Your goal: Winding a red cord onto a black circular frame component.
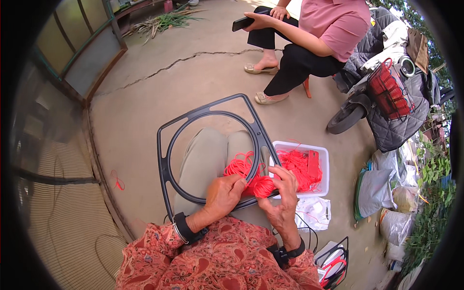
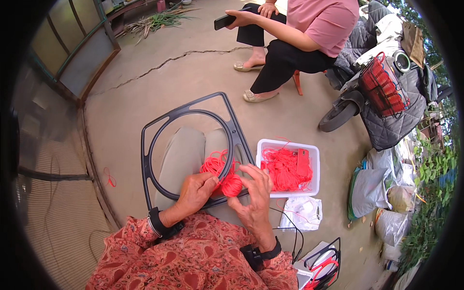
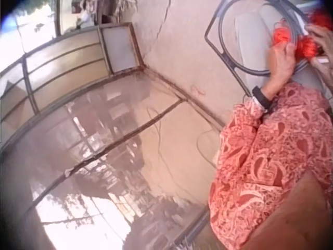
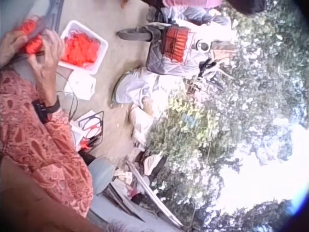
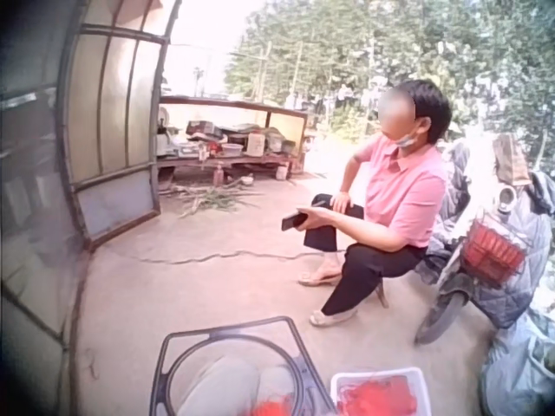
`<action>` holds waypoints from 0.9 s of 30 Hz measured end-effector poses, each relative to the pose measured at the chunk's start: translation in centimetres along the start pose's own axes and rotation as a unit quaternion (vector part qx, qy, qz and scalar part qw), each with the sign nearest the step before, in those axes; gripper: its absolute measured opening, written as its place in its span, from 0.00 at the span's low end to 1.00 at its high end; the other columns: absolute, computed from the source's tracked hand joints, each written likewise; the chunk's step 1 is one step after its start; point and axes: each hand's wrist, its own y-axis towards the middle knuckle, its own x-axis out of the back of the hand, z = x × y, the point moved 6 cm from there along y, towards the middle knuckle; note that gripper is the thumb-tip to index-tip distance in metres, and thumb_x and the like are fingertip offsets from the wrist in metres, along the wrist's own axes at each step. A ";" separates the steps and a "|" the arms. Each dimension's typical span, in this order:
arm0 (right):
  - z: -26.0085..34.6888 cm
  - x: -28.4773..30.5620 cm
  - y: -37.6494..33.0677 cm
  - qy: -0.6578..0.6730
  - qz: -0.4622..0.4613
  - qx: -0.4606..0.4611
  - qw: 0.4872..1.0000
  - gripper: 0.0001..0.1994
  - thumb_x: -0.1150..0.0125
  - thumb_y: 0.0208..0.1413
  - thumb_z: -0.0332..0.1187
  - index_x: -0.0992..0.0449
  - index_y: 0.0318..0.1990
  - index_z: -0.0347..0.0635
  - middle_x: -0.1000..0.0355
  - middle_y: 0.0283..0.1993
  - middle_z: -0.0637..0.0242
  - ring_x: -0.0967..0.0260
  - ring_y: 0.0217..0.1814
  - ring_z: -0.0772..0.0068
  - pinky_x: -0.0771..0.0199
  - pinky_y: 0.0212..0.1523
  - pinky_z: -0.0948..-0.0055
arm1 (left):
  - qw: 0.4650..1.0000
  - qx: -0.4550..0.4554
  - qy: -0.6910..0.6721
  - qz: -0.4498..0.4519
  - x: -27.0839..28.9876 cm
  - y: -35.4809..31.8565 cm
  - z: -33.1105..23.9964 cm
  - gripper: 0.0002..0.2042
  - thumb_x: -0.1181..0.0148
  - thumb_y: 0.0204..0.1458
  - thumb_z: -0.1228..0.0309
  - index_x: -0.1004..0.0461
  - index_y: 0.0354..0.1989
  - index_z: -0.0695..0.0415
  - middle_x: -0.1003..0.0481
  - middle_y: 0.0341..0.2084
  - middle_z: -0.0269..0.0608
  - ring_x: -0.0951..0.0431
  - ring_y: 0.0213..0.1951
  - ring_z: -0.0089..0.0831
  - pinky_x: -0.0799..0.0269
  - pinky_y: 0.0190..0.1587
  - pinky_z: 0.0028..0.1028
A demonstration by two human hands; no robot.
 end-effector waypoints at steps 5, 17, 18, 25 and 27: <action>0.6 2.6 -0.3 0.377 -0.059 -0.052 0.923 0.19 0.36 0.47 0.32 0.37 0.45 0.41 0.25 0.35 0.59 0.25 0.40 0.55 0.39 0.60 0.48 | 0.997 0.041 -0.067 0.001 0.3 0.3 1.1 0.14 0.49 0.57 0.67 0.29 0.25 0.65 0.35 0.14 0.50 0.33 0.17 0.35 0.38 0.23 0.36; -0.3 9.7 -3.7 0.573 -0.194 -0.229 0.763 0.21 0.36 0.48 0.36 0.41 0.42 0.37 0.36 0.21 0.55 0.36 0.15 0.64 0.34 0.14 0.72 | 0.969 0.112 -0.217 0.028 0.7 0.1 0.9 0.08 0.44 0.57 0.70 0.27 0.38 0.62 0.32 0.18 0.25 0.37 0.22 0.13 0.40 0.25 0.19; 0.0 9.6 -3.5 0.590 -0.189 -0.229 0.751 0.21 0.35 0.47 0.35 0.41 0.42 0.37 0.36 0.21 0.54 0.35 0.16 0.63 0.33 0.14 0.71 | 0.962 0.126 -0.233 0.058 0.6 -0.1 0.7 0.08 0.42 0.57 0.70 0.27 0.40 0.62 0.32 0.19 0.23 0.36 0.24 0.11 0.41 0.27 0.16; 2.7 9.9 -1.1 0.636 -0.132 -0.161 0.743 0.19 0.36 0.49 0.30 0.43 0.37 0.36 0.36 0.19 0.52 0.38 0.12 0.64 0.33 0.13 0.69 | 0.991 0.078 -0.072 0.077 -0.4 -1.6 0.9 0.10 0.39 0.56 0.68 0.26 0.38 0.63 0.31 0.18 0.23 0.38 0.24 0.10 0.42 0.25 0.18; 2.6 9.6 -0.7 0.659 -0.084 -0.126 0.736 0.17 0.37 0.47 0.28 0.42 0.38 0.35 0.36 0.18 0.51 0.38 0.13 0.64 0.34 0.13 0.70 | 0.993 0.068 -0.039 0.091 -0.4 -1.7 0.6 0.09 0.39 0.55 0.68 0.26 0.36 0.63 0.30 0.17 0.25 0.38 0.23 0.11 0.42 0.24 0.19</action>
